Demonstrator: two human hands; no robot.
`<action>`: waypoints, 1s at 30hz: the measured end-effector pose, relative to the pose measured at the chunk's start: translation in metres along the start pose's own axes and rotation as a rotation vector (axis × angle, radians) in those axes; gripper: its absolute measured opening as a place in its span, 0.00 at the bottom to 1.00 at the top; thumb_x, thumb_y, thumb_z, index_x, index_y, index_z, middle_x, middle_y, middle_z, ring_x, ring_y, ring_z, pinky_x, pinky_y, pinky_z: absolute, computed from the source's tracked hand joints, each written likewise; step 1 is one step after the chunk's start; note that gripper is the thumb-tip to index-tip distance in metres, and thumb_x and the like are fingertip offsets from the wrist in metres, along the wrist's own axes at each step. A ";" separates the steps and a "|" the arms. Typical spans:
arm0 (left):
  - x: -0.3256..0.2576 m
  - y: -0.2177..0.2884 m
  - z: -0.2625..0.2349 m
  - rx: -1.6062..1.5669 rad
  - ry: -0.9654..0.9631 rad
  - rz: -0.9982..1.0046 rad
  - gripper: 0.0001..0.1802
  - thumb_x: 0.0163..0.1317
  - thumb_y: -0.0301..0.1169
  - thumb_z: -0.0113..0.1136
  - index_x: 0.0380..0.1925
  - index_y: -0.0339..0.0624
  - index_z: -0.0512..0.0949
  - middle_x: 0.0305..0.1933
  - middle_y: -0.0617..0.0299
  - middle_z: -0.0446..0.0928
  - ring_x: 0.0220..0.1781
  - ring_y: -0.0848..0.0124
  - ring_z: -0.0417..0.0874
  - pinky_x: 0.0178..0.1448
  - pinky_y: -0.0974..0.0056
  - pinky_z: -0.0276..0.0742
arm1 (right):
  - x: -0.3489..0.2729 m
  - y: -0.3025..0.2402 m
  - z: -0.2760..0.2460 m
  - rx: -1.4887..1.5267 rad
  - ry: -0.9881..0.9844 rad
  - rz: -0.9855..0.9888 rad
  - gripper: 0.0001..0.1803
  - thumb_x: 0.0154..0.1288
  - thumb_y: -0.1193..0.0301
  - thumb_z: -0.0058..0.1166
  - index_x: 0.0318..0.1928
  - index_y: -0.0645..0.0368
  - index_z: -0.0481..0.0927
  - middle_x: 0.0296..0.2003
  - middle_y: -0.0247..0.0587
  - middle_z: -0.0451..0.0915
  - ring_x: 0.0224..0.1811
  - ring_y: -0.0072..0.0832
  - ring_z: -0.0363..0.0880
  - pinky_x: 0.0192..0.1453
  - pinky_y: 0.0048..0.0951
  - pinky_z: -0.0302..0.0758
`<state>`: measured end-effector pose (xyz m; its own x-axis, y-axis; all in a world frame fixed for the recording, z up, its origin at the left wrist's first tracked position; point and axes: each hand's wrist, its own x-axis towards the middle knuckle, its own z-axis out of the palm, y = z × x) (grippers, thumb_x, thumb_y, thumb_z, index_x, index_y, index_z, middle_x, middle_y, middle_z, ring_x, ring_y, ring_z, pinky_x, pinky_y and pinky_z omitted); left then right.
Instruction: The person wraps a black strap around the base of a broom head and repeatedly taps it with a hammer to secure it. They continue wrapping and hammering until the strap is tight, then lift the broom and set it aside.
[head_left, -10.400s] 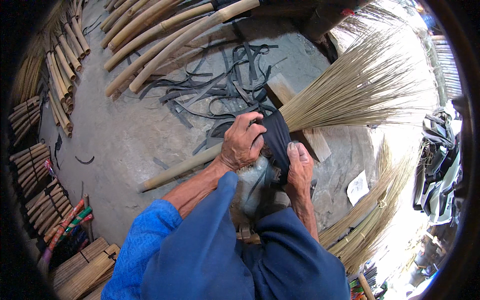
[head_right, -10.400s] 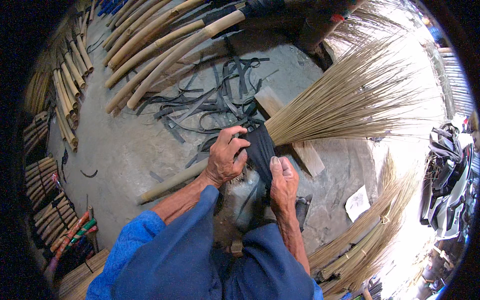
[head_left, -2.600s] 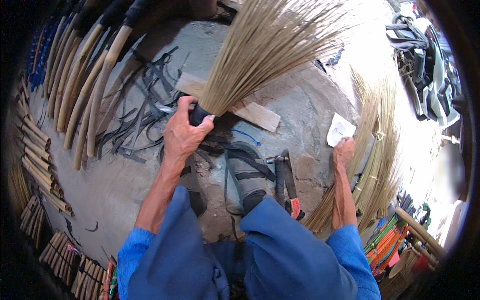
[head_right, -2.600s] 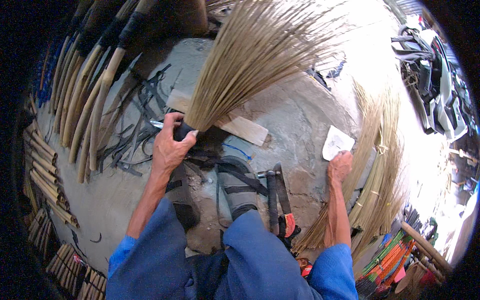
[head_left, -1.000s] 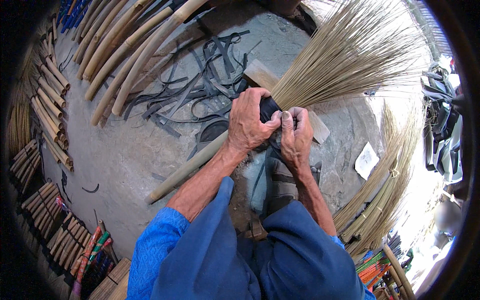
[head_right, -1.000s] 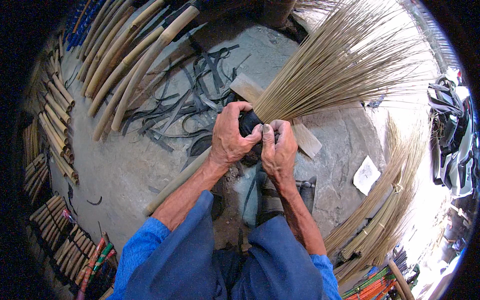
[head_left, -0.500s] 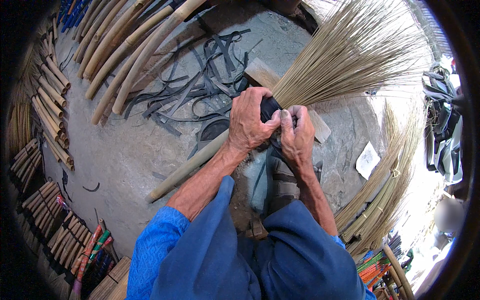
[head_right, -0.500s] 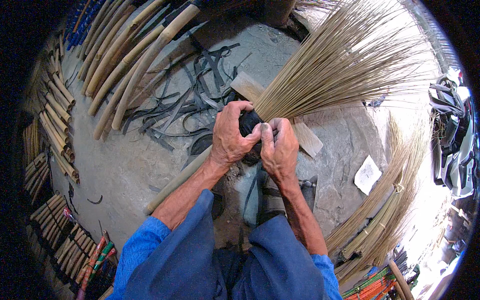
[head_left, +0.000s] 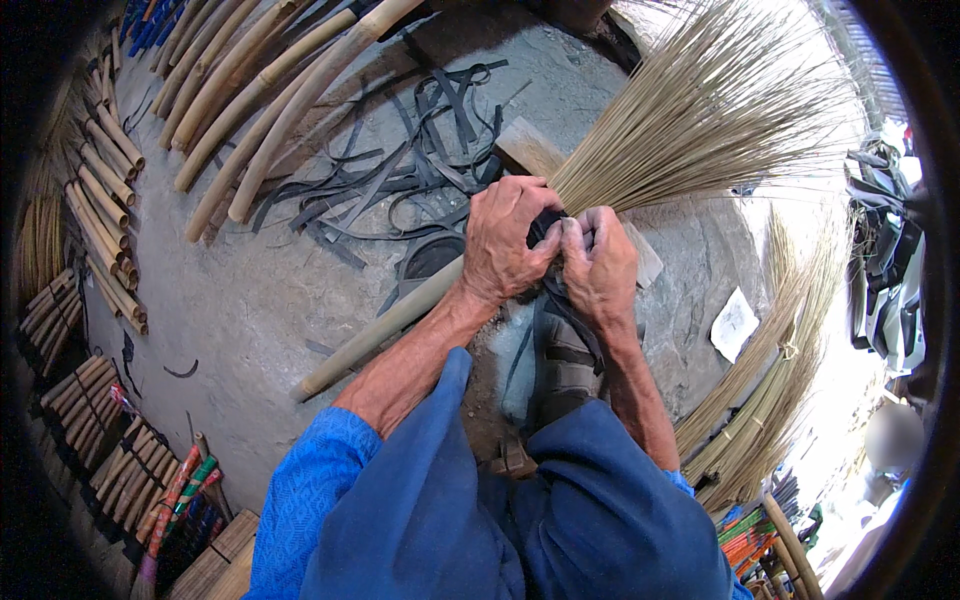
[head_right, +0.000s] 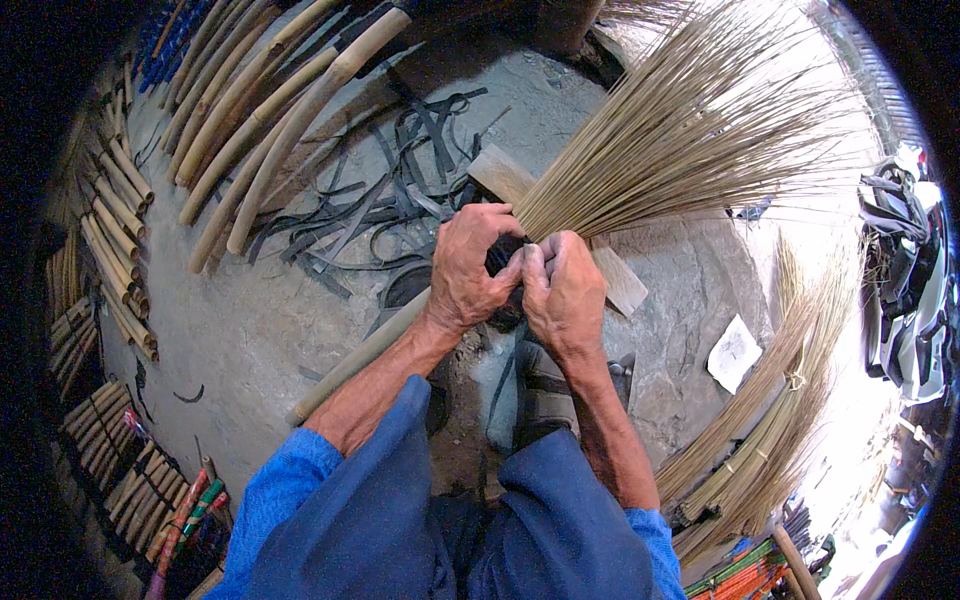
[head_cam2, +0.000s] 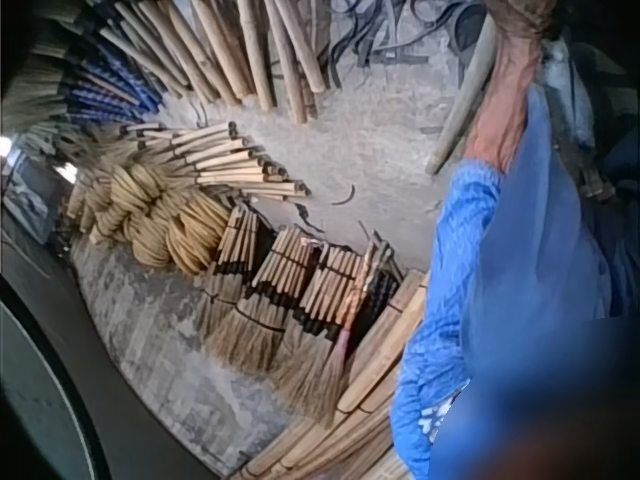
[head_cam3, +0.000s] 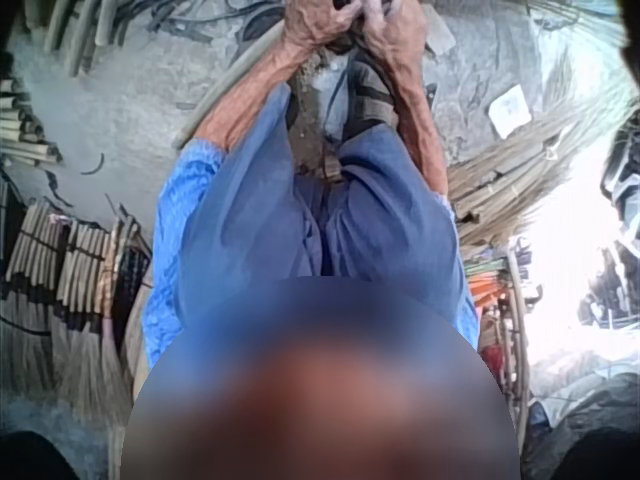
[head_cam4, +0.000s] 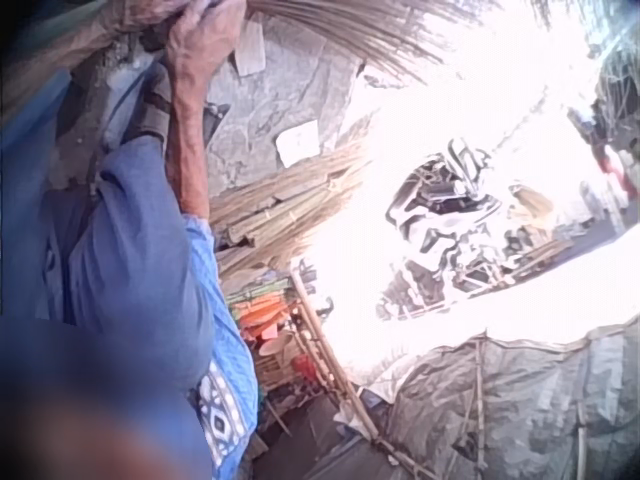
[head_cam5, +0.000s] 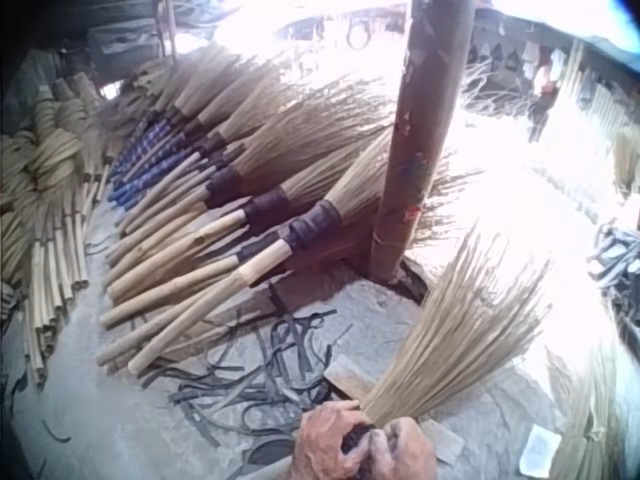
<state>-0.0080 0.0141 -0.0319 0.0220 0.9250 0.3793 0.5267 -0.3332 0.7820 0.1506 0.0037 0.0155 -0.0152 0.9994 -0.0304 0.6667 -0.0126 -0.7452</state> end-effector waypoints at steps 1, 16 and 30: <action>-0.001 0.000 0.000 0.014 -0.006 0.003 0.22 0.58 0.32 0.80 0.52 0.52 0.83 0.56 0.58 0.82 0.59 0.55 0.84 0.63 0.47 0.75 | 0.000 -0.003 0.000 -0.057 0.004 -0.032 0.12 0.78 0.69 0.64 0.43 0.64 0.76 0.35 0.54 0.79 0.34 0.52 0.83 0.42 0.51 0.79; 0.001 -0.008 -0.002 -0.250 -0.014 -0.154 0.12 0.59 0.31 0.79 0.43 0.46 0.91 0.55 0.51 0.85 0.61 0.51 0.87 0.64 0.50 0.82 | -0.003 -0.012 -0.014 -0.047 -0.010 -0.158 0.12 0.78 0.69 0.64 0.52 0.64 0.80 0.41 0.53 0.81 0.40 0.49 0.83 0.47 0.47 0.81; 0.009 -0.002 0.004 -0.333 -0.043 -0.274 0.10 0.60 0.32 0.78 0.43 0.48 0.92 0.53 0.56 0.84 0.59 0.56 0.86 0.64 0.53 0.83 | -0.262 0.159 -0.045 -0.365 -0.054 0.526 0.37 0.65 0.69 0.74 0.72 0.59 0.74 0.58 0.63 0.74 0.60 0.66 0.78 0.61 0.57 0.78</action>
<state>-0.0053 0.0241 -0.0319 -0.0413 0.9919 0.1198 0.2155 -0.1082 0.9705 0.2943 -0.2590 -0.0646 0.3516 0.8598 -0.3703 0.8061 -0.4792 -0.3473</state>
